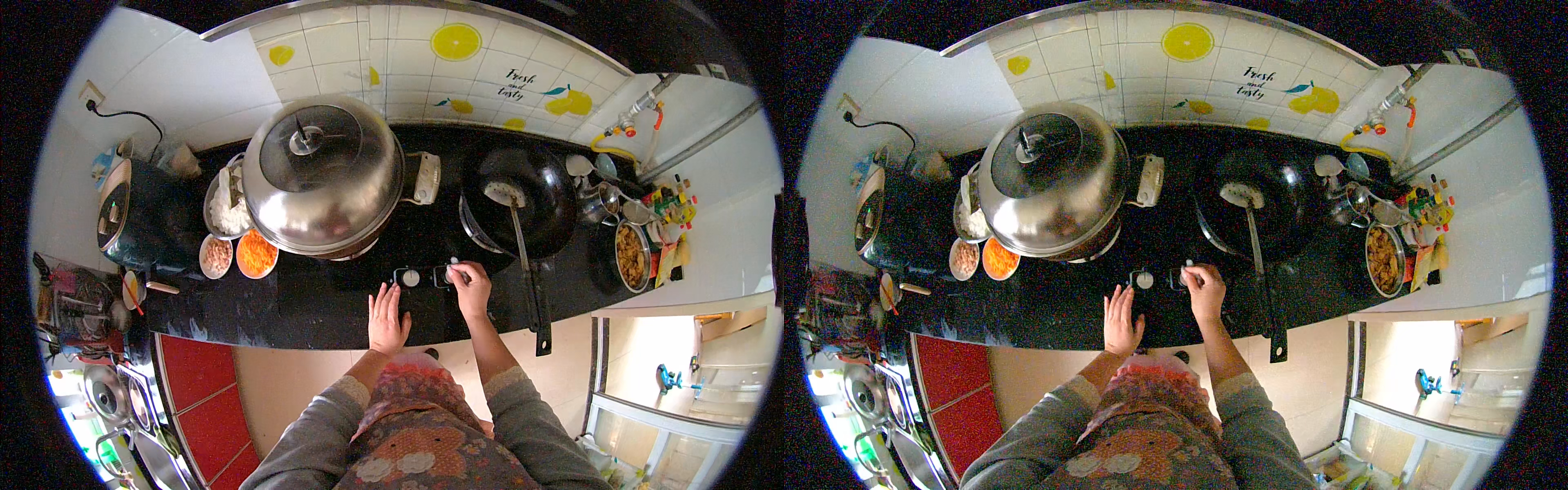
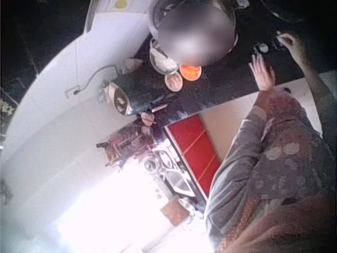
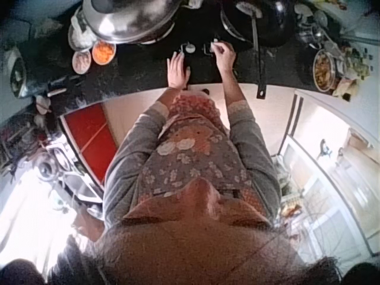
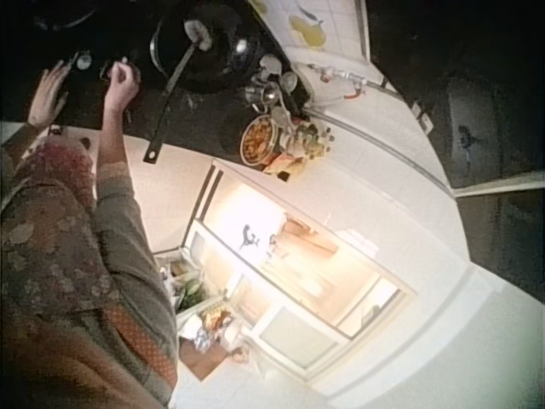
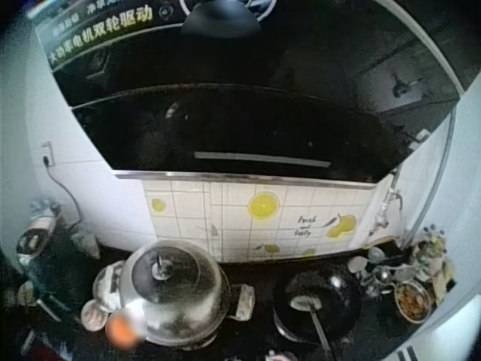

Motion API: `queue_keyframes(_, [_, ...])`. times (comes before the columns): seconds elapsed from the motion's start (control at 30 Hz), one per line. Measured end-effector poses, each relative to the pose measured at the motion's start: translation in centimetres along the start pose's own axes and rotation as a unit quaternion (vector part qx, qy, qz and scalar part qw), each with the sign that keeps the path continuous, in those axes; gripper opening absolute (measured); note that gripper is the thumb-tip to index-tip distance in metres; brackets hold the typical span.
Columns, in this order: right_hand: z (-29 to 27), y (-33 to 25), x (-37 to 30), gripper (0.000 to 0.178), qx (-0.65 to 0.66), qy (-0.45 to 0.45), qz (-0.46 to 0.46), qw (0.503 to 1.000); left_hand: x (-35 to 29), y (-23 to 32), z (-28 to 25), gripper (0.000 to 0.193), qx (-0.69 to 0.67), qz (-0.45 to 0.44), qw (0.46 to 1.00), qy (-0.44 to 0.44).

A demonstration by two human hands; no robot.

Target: The person wipes the kitchen countertop with a cloth, moves a bowl of vegetables to the sink, washes the cloth under running water, and continues wiping the countertop and stove area. The person also handles a bowl of cooked food and a ladle before rinsing the cloth again.

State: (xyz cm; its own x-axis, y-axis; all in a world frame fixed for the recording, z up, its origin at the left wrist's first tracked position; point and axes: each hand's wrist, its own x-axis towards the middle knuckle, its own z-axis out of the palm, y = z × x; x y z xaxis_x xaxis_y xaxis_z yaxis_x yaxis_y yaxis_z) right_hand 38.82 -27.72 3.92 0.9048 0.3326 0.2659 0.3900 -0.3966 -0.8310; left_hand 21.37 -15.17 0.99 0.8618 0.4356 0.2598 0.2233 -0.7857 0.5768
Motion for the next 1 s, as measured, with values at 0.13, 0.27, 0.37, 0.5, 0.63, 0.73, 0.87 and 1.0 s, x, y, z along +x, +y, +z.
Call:
queue_keyframes(0.13, [-0.2, 0.0, -1.5, 0.010, -0.074, 0.038, -0.069, 0.994, 0.8, 0.1, 0.0, 0.068, -0.015, -0.004, 1.000, 0.011])
queue_keyframes(0.27, [0.1, -0.4, -0.1, 0.011, -0.048, 0.010, -0.054, 0.997, 1.5, 0.3, -0.1, 0.068, -0.027, -0.011, 1.000, 0.004])
queue_keyframes(0.37, [-0.3, 0.0, 0.5, 0.011, -0.060, 0.019, -0.035, 0.997, 1.9, 0.2, -0.1, 0.067, -0.034, -0.010, 0.999, -0.004])
queue_keyframes(0.5, [-0.5, 0.0, -1.5, 0.012, -0.061, 0.001, -0.015, 0.998, 2.2, -0.1, 0.1, 0.067, -0.039, -0.010, 0.999, -0.007])
queue_keyframes(0.63, [-0.3, -1.0, -0.7, 0.011, -0.070, 0.003, -0.049, 0.996, 2.5, -0.2, 0.3, 0.067, -0.042, -0.006, 0.999, -0.012])
queue_keyframes(0.73, [-0.3, -1.4, 0.1, 0.011, -0.092, 0.000, -0.050, 0.995, 2.8, -0.3, 0.2, 0.067, -0.047, -0.008, 0.999, -0.019])
queue_keyframes(0.87, [0.5, -3.7, -0.5, 0.012, -0.116, -0.012, -0.124, 0.985, 2.8, -0.3, 0.2, 0.066, -0.050, -0.017, 0.998, -0.025])
queue_keyframes(1.0, [4.0, -5.8, -2.1, 0.013, -0.054, -0.100, -0.143, 0.983, 2.7, -0.4, 0.2, 0.066, -0.039, -0.011, 0.999, -0.029])
